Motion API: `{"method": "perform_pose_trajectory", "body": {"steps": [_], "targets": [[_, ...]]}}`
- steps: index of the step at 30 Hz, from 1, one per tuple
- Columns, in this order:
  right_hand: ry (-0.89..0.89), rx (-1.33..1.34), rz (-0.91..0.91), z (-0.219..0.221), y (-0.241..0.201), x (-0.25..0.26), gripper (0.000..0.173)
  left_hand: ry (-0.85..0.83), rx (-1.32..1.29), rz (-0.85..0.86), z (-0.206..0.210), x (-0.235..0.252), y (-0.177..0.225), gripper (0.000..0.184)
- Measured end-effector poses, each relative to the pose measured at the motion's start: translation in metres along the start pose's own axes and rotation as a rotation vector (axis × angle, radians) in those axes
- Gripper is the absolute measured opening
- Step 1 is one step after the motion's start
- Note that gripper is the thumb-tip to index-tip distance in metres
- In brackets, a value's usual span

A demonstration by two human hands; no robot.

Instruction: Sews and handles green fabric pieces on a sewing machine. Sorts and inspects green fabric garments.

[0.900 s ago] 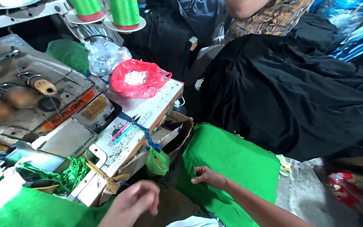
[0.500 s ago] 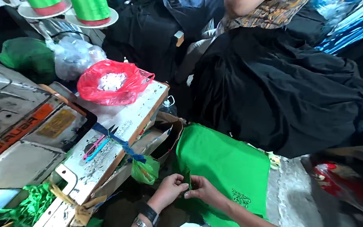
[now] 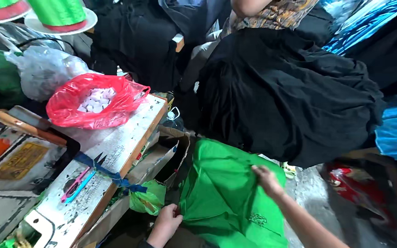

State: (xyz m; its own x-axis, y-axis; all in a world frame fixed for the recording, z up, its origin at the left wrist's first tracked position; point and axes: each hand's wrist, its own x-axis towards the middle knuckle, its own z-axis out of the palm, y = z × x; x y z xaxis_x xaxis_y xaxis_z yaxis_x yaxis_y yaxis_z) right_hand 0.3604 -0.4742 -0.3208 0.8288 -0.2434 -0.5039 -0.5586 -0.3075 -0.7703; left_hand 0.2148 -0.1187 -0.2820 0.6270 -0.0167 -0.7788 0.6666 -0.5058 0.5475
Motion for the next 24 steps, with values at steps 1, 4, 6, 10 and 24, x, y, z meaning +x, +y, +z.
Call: {"method": "perform_pose_trajectory", "body": {"steps": [1, 4, 6, 10, 24], "targets": [[0.156, -0.018, -0.021, -0.028, -0.007, 0.013, 0.039, 0.000, 0.049, 0.015, 0.000, 0.001, -0.003, 0.035], [0.466, -0.032, -0.124, -0.092, -0.032, 0.025, 0.036, 0.013, 0.115, 0.060, 0.005, 0.004, -0.013, 0.036], [0.534, -0.054, -0.210, -0.113, -0.046, 0.023, 0.035, 0.009, 0.127, 0.081, 0.008, 0.005, -0.018, 0.037], [0.695, -0.094, -0.314, -0.136, -0.078, 0.006, 0.041, 0.005, 0.150, 0.096, 0.006, 0.002, -0.020, 0.037], [-0.552, -0.277, -0.825, 0.079, -0.131, -0.207, 0.023, -0.117, -0.829, 0.468, -0.018, -0.100, 0.050, 0.062]]}}
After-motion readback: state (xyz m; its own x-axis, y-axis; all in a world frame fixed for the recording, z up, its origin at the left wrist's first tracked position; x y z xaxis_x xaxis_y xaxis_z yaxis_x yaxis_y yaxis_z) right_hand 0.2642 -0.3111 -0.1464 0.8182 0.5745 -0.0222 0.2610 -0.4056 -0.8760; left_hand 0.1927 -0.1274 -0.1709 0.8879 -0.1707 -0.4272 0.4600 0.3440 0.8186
